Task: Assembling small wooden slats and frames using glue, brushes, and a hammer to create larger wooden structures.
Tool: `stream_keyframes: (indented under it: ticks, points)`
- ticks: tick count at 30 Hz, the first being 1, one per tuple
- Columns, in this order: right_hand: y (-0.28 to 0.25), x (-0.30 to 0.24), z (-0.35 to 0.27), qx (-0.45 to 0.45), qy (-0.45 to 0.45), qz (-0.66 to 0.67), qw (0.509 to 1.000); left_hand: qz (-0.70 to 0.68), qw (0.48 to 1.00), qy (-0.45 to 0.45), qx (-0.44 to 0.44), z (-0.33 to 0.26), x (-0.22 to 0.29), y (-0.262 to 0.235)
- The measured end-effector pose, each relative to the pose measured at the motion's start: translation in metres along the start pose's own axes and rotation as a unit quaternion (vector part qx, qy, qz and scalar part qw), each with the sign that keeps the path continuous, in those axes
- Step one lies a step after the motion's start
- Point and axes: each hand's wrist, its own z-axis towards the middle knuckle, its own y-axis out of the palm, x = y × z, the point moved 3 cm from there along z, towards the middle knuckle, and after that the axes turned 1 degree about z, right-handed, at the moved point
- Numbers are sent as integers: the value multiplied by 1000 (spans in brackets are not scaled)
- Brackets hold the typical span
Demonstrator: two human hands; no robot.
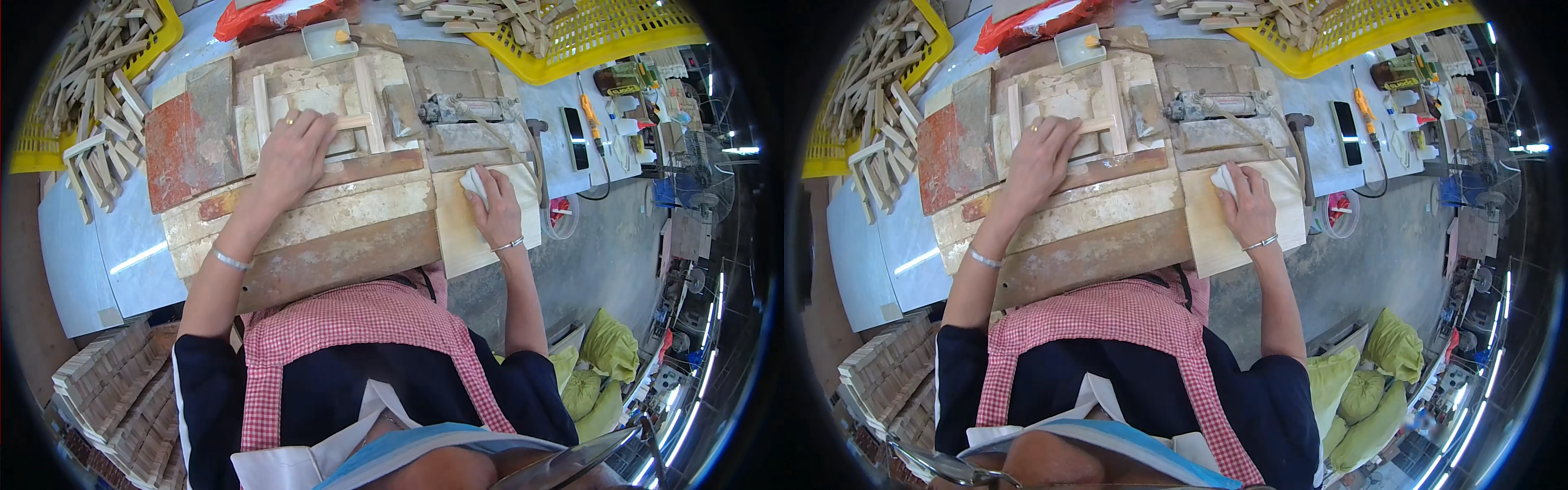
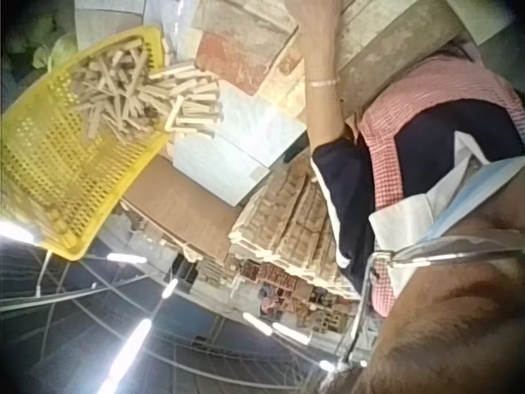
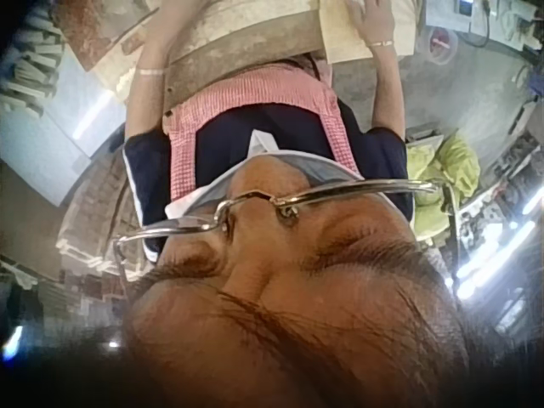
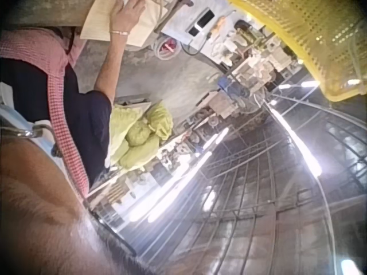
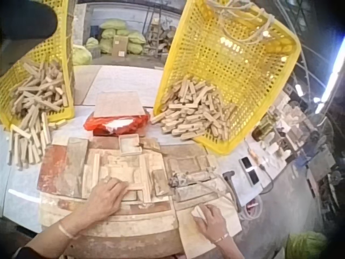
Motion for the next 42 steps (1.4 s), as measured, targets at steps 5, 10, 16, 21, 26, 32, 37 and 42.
stream_keyframes:
  ticks: [5, 10, 16, 21, 26, 32, 37, 42]
  points:
    - [-18, -23, 32, 13, -16, 160, 987, 37, 999, 19, -2, -16, 18, -11]
    - [-6, -95, 93, 60, -161, 209, 963, 73, 997, 29, 1, -32, 24, -9]
    - [30, -117, 135, 59, -218, 122, 966, 89, 996, 23, -5, -31, 28, -9]
    - [43, -114, 163, 79, -179, 49, 980, 101, 995, 20, 5, -34, 27, -7]
    - [21, -137, 172, 18, -159, 116, 980, 103, 994, 23, -12, -39, 27, -5]
    - [53, -228, 159, -38, -359, 109, 926, 68, 997, 10, 20, -52, 28, 4]
    - [70, -244, 169, -32, -340, 93, 935, 73, 995, 25, 71, -57, 26, 7]
    - [76, -244, 183, 22, -262, 72, 962, 73, 997, 24, 28, -49, 32, 4]
